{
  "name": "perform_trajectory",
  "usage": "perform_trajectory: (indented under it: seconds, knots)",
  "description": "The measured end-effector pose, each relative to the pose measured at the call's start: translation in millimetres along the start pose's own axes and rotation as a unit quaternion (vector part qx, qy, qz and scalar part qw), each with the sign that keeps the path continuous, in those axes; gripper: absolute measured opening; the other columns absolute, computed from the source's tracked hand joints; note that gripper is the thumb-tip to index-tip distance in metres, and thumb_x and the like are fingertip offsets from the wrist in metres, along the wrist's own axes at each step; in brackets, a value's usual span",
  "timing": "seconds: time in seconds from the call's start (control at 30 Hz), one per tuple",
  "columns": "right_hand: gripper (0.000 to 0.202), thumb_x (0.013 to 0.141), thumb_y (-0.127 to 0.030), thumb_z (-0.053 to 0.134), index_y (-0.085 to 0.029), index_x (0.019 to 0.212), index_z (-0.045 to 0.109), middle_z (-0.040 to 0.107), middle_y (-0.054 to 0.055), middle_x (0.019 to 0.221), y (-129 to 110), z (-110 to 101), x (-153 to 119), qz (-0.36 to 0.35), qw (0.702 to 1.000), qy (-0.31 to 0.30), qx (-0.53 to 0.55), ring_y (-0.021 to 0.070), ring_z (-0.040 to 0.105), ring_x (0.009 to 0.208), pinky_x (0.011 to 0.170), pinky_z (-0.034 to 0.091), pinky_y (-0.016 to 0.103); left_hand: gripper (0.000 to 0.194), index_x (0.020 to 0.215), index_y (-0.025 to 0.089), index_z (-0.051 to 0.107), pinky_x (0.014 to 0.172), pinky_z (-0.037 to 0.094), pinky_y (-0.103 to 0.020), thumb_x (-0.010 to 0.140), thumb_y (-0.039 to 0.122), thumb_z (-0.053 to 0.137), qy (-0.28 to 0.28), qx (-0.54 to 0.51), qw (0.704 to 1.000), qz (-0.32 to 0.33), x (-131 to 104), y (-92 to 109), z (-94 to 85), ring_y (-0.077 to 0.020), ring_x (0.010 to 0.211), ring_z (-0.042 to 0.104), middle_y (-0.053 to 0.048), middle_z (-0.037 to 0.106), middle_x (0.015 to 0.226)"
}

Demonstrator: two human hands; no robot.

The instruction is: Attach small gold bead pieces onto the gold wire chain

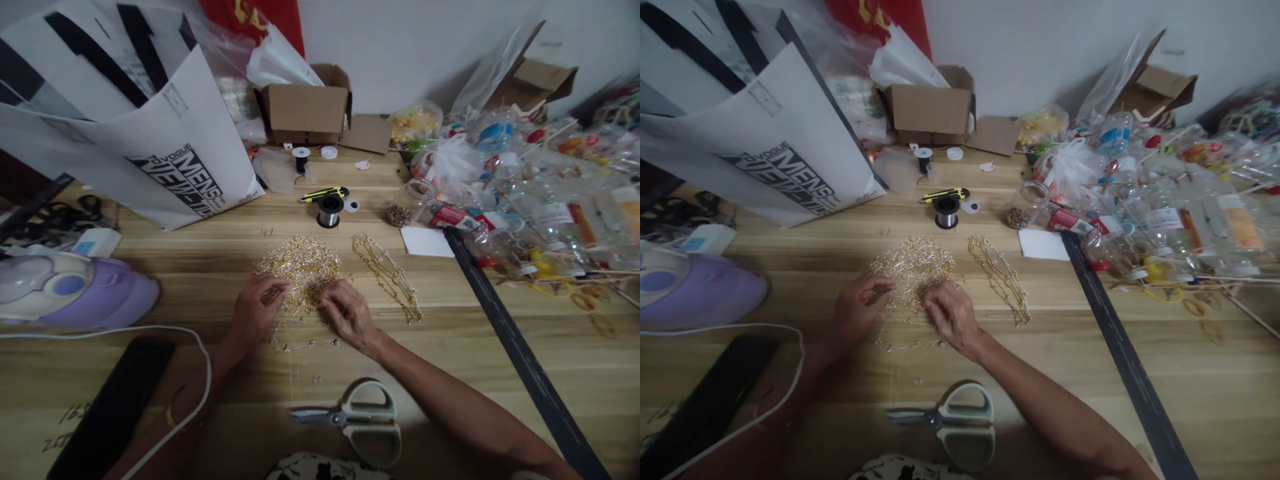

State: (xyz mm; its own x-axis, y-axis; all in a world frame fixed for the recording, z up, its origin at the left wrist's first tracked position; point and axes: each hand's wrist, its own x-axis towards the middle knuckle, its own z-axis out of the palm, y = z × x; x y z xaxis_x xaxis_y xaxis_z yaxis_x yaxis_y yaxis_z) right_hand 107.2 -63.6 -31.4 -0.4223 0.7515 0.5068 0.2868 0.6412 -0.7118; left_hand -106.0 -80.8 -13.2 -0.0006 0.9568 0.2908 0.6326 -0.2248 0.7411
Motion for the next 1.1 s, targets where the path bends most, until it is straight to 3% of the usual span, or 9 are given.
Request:
perform_trajectory:
  seconds: [0.17, 0.27, 0.5, 0.67, 0.9, 1.1]
  knots:
    - [0.012, 0.091, -0.018, 0.047, -0.019, 0.082, 0.055, 0.056, 0.004, 0.075, 0, 0, 1, 0.025, 0.999, 0.011, 0.015, 0.0174, 0.052, 0.072, 0.066, 0.044, 0.031, 0.006, 0.081, 0.019, 0.066, 0.076, 0.046, -0.031, 0.079, 0.019, 0.06, -0.136, 0.102, 0.985, 0.015, 4, -4, -15.4, -0.0181, 0.081, 0.059, -0.003, 0.065, 0.083]
    - [0.011, 0.091, -0.018, 0.047, -0.019, 0.082, 0.055, 0.057, 0.005, 0.075, 1, 1, 1, 0.032, 0.999, 0.013, 0.021, 0.0174, 0.052, 0.073, 0.066, 0.044, 0.031, 0.008, 0.085, 0.019, 0.066, 0.077, 0.045, -0.032, 0.079, 0.02, 0.06, -0.158, 0.151, 0.976, 0.002, 4, -2, -20.6, -0.0187, 0.082, 0.059, -0.002, 0.064, 0.084]
    - [0.01, 0.09, -0.018, 0.049, -0.02, 0.083, 0.055, 0.057, 0.004, 0.077, 3, 3, 0, 0.031, 0.999, 0.015, 0.025, 0.0172, 0.053, 0.074, 0.067, 0.044, 0.031, 0.009, 0.082, 0.017, 0.064, 0.075, 0.045, -0.031, 0.083, 0.015, 0.055, -0.153, 0.193, 0.968, 0.039, 2, -1, -13.3, -0.0187, 0.082, 0.058, -0.005, 0.064, 0.085]
    - [0.009, 0.09, -0.018, 0.049, -0.019, 0.083, 0.055, 0.057, 0.004, 0.076, 3, 2, -1, 0.03, 0.999, 0.011, 0.02, 0.017, 0.053, 0.072, 0.066, 0.044, 0.031, 0.015, 0.079, 0.017, 0.063, 0.078, 0.044, -0.032, 0.086, 0.014, 0.051, -0.102, 0.164, 0.977, 0.087, 1, -6, -1.8, -0.019, 0.081, 0.055, -0.004, 0.064, 0.08]
    - [0.014, 0.091, -0.023, 0.047, -0.019, 0.081, 0.056, 0.058, 0.005, 0.077, -1, 1, 0, 0.045, 0.999, 0.005, 0.017, 0.0178, 0.053, 0.074, 0.068, 0.044, 0.031, 0.011, 0.078, 0.019, 0.066, 0.074, 0.048, -0.03, 0.08, 0.013, 0.056, -0.053, 0.052, 0.997, 0.031, 4, -12, -3.7, -0.0174, 0.08, 0.061, -0.002, 0.069, 0.078]
    - [0.013, 0.091, -0.023, 0.048, -0.019, 0.081, 0.056, 0.058, 0.005, 0.076, -2, 1, -1, 0.045, 0.999, 0.009, 0.02, 0.0175, 0.053, 0.073, 0.066, 0.043, 0.031, 0.011, 0.08, 0.018, 0.066, 0.08, 0.046, -0.033, 0.081, 0.017, 0.056, -0.059, 0.078, 0.995, 0.028, 7, -13, -11.6, -0.0184, 0.082, 0.061, -0.004, 0.069, 0.082]
